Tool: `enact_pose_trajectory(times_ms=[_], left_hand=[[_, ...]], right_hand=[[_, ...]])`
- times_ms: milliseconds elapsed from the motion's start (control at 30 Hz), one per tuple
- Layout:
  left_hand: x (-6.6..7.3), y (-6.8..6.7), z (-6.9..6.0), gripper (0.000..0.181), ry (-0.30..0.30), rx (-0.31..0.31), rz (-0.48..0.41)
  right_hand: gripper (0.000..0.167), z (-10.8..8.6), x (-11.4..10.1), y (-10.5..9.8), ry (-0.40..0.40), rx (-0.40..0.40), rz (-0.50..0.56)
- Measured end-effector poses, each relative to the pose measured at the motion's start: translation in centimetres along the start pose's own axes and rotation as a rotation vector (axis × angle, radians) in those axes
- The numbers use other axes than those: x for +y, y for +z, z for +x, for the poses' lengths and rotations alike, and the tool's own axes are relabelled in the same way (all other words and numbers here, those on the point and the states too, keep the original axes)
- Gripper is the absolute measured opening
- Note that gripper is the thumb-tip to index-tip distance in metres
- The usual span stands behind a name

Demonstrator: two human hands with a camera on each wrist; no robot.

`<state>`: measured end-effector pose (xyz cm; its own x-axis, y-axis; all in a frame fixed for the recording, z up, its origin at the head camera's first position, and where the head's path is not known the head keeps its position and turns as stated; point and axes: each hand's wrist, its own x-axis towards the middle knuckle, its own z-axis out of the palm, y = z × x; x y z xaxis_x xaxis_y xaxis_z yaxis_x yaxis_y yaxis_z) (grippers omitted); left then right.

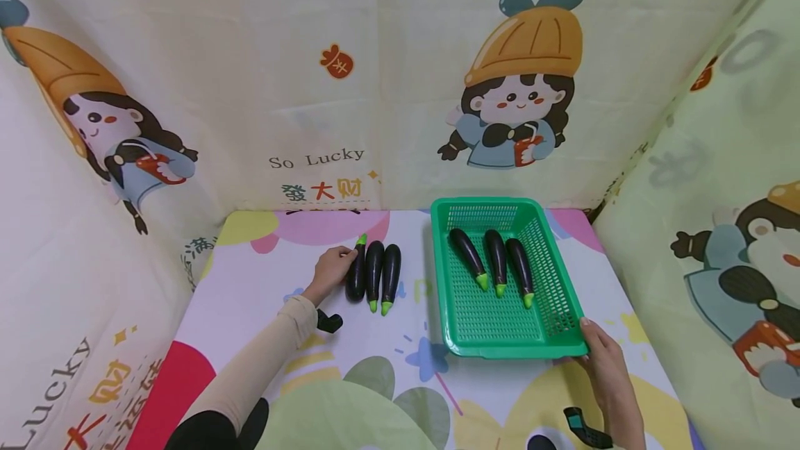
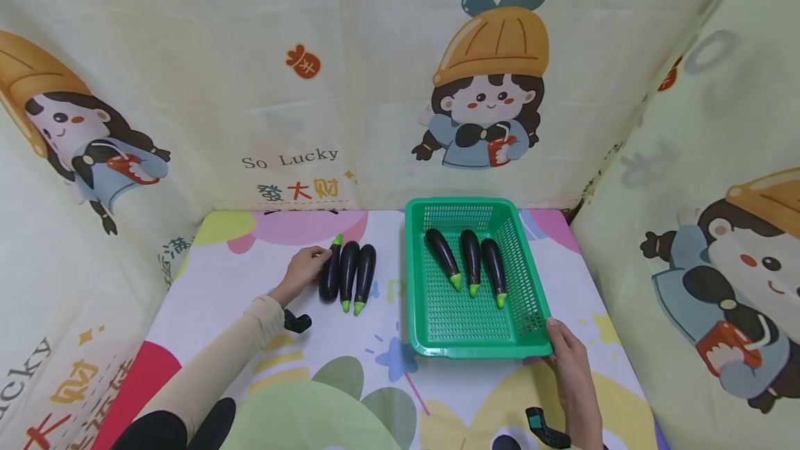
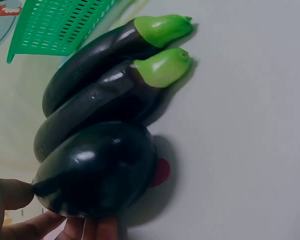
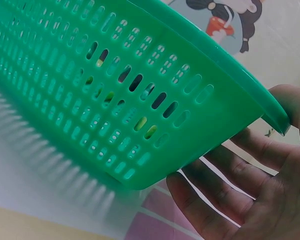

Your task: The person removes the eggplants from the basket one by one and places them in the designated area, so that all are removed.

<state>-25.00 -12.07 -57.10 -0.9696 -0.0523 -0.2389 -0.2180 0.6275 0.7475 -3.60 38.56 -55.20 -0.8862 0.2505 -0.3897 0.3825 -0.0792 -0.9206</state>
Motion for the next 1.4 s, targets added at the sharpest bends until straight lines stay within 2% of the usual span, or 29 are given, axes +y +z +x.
enact_pose_trajectory(times_ms=[267,533,733,1000,1167,1267,1400], left_hand=[[-0.1,0.1,-0.1,0.046,0.036,0.036,0.104],[-0.1,0.4,-0.2,0.042,0.073,0.073,0.114],[-0.3,0.5,-0.1,0.042,0.07,0.095,0.105],[-0.5,-0.2,0.1,0.041,0.094,0.12,0.206],[-0.3,-0.8,0.2,0.035,0.212,0.137,0.294],[0.1,-0.9,0.1,0.031,0.3,0.133,0.415],[1.3,-1.0,-0.3,0.031,0.422,0.112,0.56]], right_hand=[[0.024,0.0,-0.1,0.2,0.007,0.005,0.005],[0.026,-0.1,-0.1,0.1,-0.014,-0.013,0.026],[0.027,0.0,0.0,-0.1,-0.038,-0.026,0.023],[0.029,-0.1,0.2,0.0,-0.047,-0.021,0.043],[0.028,-0.1,0.1,0.0,-0.049,-0.015,0.038],[0.029,-0.1,0.1,0.0,-0.043,-0.01,0.046],[0.029,-0.1,0.0,0.1,-0.036,-0.002,0.056]])
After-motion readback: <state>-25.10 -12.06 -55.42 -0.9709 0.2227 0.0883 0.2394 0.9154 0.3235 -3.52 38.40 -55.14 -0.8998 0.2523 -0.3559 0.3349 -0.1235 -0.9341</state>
